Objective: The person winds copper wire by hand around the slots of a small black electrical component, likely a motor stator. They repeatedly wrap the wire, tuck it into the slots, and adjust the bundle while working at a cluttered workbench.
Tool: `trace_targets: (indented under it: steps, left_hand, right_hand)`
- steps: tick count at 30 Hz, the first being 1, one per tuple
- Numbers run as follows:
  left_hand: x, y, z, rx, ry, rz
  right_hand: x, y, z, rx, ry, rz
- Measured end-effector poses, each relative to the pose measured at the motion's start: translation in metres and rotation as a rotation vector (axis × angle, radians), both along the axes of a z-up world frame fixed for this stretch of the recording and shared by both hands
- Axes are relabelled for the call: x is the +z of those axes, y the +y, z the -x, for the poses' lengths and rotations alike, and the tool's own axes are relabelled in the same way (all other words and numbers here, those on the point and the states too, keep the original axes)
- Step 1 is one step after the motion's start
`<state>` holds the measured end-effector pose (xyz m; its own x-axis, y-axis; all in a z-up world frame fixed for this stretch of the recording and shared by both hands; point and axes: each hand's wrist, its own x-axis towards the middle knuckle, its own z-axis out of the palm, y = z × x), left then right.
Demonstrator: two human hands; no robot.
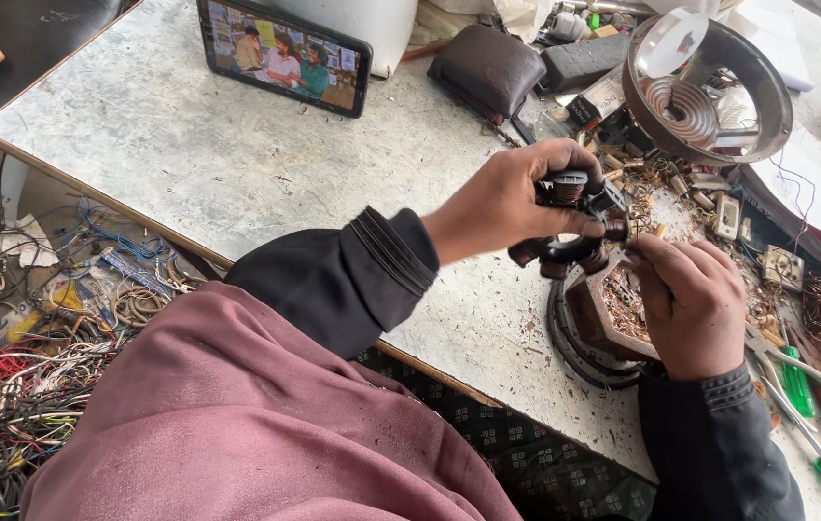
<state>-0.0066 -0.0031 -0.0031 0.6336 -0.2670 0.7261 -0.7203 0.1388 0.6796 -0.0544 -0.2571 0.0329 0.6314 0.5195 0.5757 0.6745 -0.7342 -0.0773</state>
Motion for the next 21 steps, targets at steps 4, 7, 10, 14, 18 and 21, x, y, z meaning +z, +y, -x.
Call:
trace_targets:
  steps: [4, 7, 10, 14, 18, 21]
  left_hand:
    - [0.001, 0.004, -0.001, -0.195, 0.234, -0.056]
    - [-0.001, 0.003, -0.004, -0.158, 0.157, -0.081]
    - [-0.003, 0.006, -0.013, -0.042, 0.291, -0.009]
    - [-0.008, 0.011, -0.023, 0.254, 0.106, -0.013]
    - [-0.007, 0.009, -0.024, 0.371, -0.128, -0.293]
    - [-0.001, 0.008, -0.016, 0.186, -0.207, -0.428]
  right_hand:
    - [-0.007, -0.003, -0.002, -0.018, -0.044, 0.055]
    - [-0.007, -0.004, -0.004, 0.009, -0.039, 0.069]
    - [-0.007, -0.005, -0.002, 0.006, -0.009, 0.060]
    - [-0.011, -0.011, 0.004, 0.116, -0.101, 0.072]
    - [-0.018, -0.022, 0.000, 0.038, -0.173, -0.059]
    - [-0.019, -0.032, -0.006, -0.059, -0.265, -0.158]
